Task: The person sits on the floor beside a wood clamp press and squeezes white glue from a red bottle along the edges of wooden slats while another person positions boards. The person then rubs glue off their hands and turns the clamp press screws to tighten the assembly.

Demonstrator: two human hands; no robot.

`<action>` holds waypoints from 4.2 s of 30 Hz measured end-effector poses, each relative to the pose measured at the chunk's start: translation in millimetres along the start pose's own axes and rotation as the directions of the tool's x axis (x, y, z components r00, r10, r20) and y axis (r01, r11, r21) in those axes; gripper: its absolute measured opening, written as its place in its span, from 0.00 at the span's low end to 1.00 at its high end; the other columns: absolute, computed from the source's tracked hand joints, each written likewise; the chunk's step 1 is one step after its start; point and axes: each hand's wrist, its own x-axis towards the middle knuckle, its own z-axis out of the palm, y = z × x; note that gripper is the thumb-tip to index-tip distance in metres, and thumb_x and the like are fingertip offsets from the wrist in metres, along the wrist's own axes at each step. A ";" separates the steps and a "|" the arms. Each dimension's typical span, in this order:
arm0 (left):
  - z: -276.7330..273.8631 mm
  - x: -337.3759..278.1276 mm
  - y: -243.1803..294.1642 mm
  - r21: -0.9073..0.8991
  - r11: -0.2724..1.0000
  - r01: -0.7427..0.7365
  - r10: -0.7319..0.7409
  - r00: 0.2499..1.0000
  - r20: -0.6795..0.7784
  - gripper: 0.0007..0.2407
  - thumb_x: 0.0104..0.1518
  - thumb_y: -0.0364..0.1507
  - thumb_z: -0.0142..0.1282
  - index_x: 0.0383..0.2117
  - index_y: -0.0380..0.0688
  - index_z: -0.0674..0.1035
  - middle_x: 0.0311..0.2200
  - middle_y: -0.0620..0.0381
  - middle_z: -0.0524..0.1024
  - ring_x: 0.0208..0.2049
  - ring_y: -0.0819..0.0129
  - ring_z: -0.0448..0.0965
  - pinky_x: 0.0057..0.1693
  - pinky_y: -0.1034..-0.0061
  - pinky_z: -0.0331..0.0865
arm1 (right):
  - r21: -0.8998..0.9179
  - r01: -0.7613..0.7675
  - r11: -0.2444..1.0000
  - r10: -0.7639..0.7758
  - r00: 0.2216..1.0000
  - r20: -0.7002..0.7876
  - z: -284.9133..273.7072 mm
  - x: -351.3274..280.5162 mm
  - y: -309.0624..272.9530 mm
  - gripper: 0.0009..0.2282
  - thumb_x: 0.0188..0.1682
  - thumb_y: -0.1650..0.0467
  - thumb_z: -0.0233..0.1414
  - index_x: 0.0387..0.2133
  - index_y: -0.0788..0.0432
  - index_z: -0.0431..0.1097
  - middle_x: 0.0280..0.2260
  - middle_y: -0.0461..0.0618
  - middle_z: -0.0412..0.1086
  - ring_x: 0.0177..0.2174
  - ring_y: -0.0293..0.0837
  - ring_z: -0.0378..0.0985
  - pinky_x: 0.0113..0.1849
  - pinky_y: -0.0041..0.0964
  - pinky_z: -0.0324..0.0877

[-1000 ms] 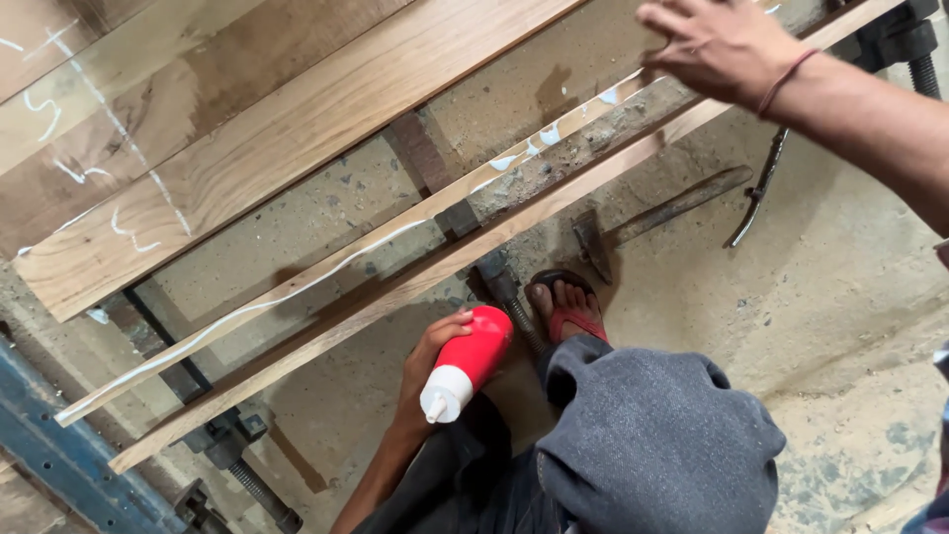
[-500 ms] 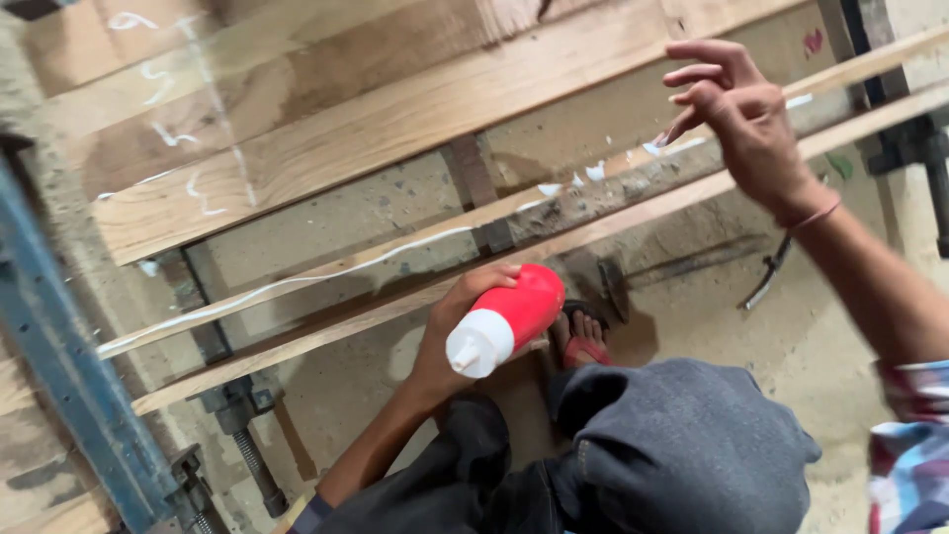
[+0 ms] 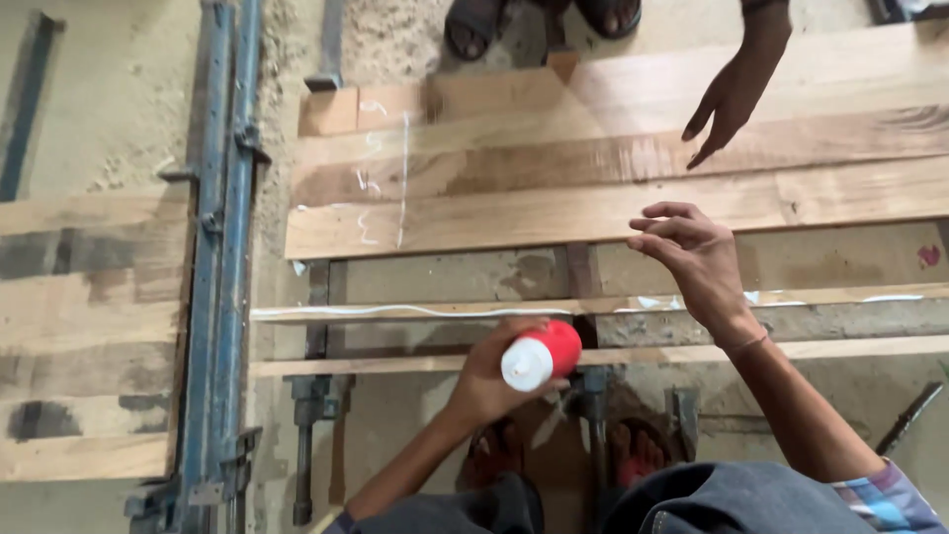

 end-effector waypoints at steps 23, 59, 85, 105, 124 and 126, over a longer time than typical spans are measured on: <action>-23.0 81.5 37.7 0.008 0.993 0.120 -0.118 0.987 -0.106 0.27 0.49 0.27 0.77 0.54 0.38 0.74 0.52 0.52 0.81 0.53 0.67 0.82 0.60 0.70 0.79 | 0.500 -0.292 0.815 0.191 0.951 0.244 48.2 -3.5 13.7 0.18 0.65 0.60 0.46 0.35 0.63 0.71 0.17 0.46 0.62 0.20 0.39 0.72 0.22 0.32 0.65; 61.1 -112.4 -53.8 -0.386 0.562 0.731 -0.684 0.674 0.281 0.15 0.68 0.35 0.49 0.52 0.36 0.75 0.45 0.49 0.79 0.37 0.66 0.83 0.47 0.74 0.76 | -0.445 0.674 -0.589 0.259 0.679 0.687 -45.9 -44.0 -69.0 0.22 0.52 0.61 0.54 0.61 0.48 0.67 0.28 0.44 0.69 0.28 0.37 0.71 0.35 0.30 0.67; 38.1 -187.8 -114.1 0.025 0.633 0.774 -0.769 0.632 -0.096 0.10 0.62 0.33 0.58 0.44 0.42 0.79 0.29 0.53 0.82 0.26 0.69 0.86 0.36 0.76 0.76 | -0.412 0.735 -0.538 0.133 0.557 0.820 24.0 -18.8 -60.5 0.19 0.46 0.68 0.55 0.50 0.60 0.67 0.27 0.46 0.66 0.28 0.39 0.69 0.34 0.32 0.64; 35.8 -179.6 -112.2 0.037 0.639 0.768 -0.761 0.639 -0.109 0.11 0.62 0.31 0.57 0.45 0.38 0.78 0.27 0.53 0.82 0.24 0.70 0.84 0.34 0.75 0.75 | -0.367 0.681 -0.634 0.269 0.639 0.721 -37.8 -35.7 -57.9 0.19 0.51 0.64 0.54 0.55 0.57 0.66 0.31 0.44 0.68 0.31 0.38 0.71 0.37 0.32 0.66; 41.5 -183.1 -109.6 0.108 0.588 0.802 -0.793 0.597 -0.118 0.09 0.63 0.34 0.57 0.43 0.43 0.80 0.24 0.54 0.79 0.27 0.70 0.81 0.39 0.75 0.74 | -0.666 0.589 -0.457 0.099 0.778 0.620 -169.0 -78.2 -45.0 0.18 0.51 0.68 0.58 0.55 0.55 0.70 0.43 0.50 0.72 0.41 0.44 0.75 0.41 0.37 0.66; 39.3 -182.1 -110.2 0.142 0.588 0.796 -0.790 0.603 -0.109 0.10 0.63 0.34 0.56 0.43 0.44 0.80 0.24 0.54 0.80 0.27 0.69 0.82 0.39 0.74 0.74 | -0.688 0.561 -0.460 0.120 0.807 0.578 -174.2 -79.3 -47.8 0.18 0.47 0.68 0.59 0.52 0.55 0.71 0.39 0.48 0.72 0.37 0.41 0.74 0.38 0.35 0.66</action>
